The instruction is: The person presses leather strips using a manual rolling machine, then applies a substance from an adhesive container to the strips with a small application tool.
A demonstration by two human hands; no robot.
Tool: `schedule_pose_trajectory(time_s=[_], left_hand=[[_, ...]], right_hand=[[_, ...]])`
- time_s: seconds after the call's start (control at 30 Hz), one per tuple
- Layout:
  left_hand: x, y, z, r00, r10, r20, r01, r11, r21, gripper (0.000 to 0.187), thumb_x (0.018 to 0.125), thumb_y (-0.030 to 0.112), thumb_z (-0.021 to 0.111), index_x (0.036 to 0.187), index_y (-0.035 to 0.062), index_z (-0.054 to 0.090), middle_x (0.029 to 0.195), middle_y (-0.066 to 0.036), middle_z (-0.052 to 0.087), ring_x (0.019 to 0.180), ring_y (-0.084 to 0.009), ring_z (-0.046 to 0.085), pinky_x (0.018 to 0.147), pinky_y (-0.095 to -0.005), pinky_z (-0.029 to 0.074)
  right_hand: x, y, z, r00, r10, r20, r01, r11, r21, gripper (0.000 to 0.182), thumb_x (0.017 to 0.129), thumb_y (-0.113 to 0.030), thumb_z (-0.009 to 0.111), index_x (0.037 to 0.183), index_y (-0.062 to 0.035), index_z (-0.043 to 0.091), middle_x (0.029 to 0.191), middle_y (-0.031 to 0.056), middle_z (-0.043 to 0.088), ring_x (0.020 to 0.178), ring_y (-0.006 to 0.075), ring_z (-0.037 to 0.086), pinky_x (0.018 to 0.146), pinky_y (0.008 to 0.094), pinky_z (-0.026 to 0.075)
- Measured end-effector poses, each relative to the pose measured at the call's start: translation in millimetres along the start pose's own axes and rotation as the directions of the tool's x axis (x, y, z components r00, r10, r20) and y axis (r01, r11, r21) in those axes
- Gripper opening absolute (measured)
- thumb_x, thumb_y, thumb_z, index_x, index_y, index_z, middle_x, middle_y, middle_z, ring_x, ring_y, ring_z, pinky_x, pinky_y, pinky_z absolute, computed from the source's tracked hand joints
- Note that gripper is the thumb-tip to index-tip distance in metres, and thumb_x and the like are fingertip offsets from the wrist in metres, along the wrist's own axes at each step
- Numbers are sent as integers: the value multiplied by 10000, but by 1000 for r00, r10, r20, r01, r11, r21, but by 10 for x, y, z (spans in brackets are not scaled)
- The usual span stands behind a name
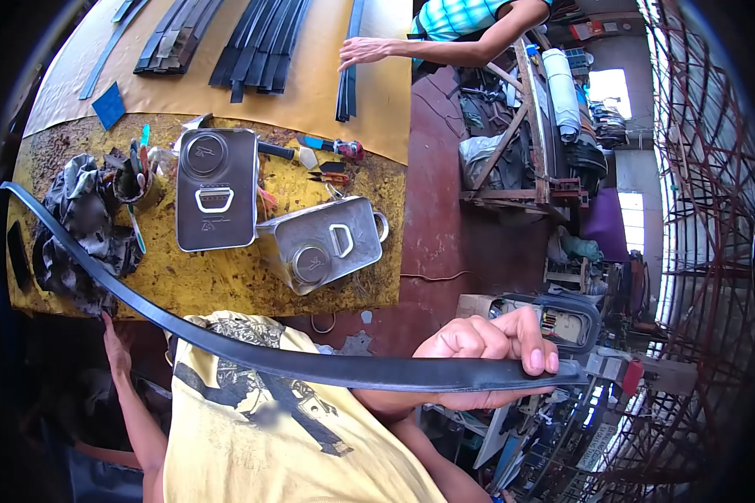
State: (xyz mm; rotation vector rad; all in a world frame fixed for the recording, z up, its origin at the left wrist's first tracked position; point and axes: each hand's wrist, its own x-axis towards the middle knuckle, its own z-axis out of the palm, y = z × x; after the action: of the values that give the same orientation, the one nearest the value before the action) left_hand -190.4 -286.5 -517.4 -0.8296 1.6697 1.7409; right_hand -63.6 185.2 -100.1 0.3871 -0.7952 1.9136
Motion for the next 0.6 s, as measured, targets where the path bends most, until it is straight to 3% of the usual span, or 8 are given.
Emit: schedule_pose_trajectory(time_s=[0.07,0.17,0.27,0.37,0.47,0.6], left_hand=[[-5,-4,30,999,22,-31,-22,1000,0,829,834,722,514,1310,45,484,1199,-81,571,1141,-253,550,969,-401,396],[166,-134,-37,985,-20,-169,15,999,-30,831,852,721,479,1366,69,456,1278,-82,538,1239,-237,478,1014,-436,356],[339,-247,-94,976,24,-215,-36,998,-55,803,862,703,485,1360,74,469,1261,-79,551,1199,-229,504,991,-431,383],[148,-132,164,977,11,-214,-80,945,-318,726,841,650,580,1294,87,508,1204,-61,553,1073,-225,537,884,-383,441],[-82,74,396,955,-21,-297,-103,913,-395,706,812,583,661,1298,94,506,1224,-63,532,1097,-227,515,850,-396,448],[-65,84,405,852,109,-511,-269,930,-249,609,772,479,757,1188,84,551,1113,-48,570,974,-187,548,770,-346,461]], right_hand=[[2,14,-6,1000,-3,3,3,1000,24,197,912,-206,652,1054,-73,618,942,-8,513,446,-19,201,421,212,116],[9,22,-6,1000,-12,-10,12,1000,24,193,904,-200,659,1047,-76,620,936,-9,513,448,-19,199,422,211,113],[20,41,-9,1000,-7,-16,7,1000,27,190,899,-200,665,1042,-82,622,931,-13,515,449,-20,199,423,211,109],[29,29,-32,1000,4,-20,-3,1000,30,183,897,-198,667,1037,-89,623,926,-17,516,450,-20,197,424,212,107],[32,37,-31,1000,-1,-26,2,999,34,184,894,-199,671,1035,-91,624,925,-18,518,450,-20,193,423,213,107],[39,48,-16,1000,-2,-16,3,999,37,181,889,-194,674,1030,-89,628,926,-17,521,451,-18,188,423,213,107]])
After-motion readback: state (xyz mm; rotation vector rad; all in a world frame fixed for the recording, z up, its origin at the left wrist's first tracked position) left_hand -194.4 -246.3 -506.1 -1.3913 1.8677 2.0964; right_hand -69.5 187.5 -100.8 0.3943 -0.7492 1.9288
